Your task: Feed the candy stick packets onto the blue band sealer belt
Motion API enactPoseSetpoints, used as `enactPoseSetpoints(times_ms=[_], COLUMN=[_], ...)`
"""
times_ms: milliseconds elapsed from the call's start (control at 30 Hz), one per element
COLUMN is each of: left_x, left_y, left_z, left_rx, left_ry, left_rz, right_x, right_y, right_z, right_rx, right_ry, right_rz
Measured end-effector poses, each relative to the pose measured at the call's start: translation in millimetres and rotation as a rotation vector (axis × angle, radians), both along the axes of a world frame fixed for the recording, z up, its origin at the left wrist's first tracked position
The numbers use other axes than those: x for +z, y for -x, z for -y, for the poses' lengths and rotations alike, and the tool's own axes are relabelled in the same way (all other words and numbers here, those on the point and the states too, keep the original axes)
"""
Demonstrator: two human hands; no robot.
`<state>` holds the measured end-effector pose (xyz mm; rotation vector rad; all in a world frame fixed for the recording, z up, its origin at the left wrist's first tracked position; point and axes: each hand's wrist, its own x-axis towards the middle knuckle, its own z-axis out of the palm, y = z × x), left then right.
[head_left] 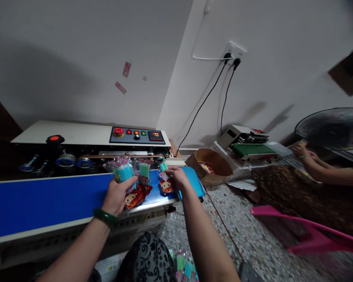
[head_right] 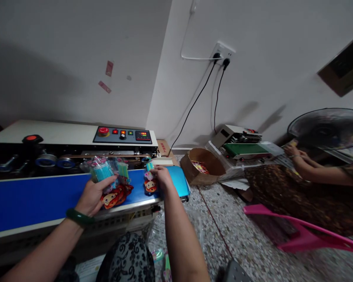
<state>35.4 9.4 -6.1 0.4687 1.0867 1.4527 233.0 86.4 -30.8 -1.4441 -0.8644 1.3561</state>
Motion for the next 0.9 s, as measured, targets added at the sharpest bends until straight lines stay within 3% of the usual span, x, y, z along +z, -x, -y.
enactPoseSetpoints(times_ms=[100,267,367,500,667,800,900], left_x=[0.1,1.4,2.5,2.4,0.8,1.7,3.4], left_y=[-2,-7,-7,0,7,5,3], left_z=[0,4,5,5,5,5,5], left_rx=[0.002,-0.112,-0.163,-0.134,-0.12,-0.168,-0.191], left_ry=[0.01,-0.023,-0.012,-0.013,-0.027,-0.017,-0.016], left_rz=[-0.004,0.054,0.072,0.042,0.016,0.041,0.069], right_x=[7.7,17.4,14.4,5.7,-0.4,-1.7,3.2], right_y=[13,53,59,27,-10,-3,10], right_z=[11,52,60,44,19,4,5], right_rx=[-0.024,0.307,0.104,-0.155,-0.051,0.041,-0.005], right_ry=[-0.12,-0.301,-0.303,-0.215,-0.012,0.029,-0.021], right_rz=[0.019,-0.112,-0.143,-0.161,-0.012,0.025,0.073])
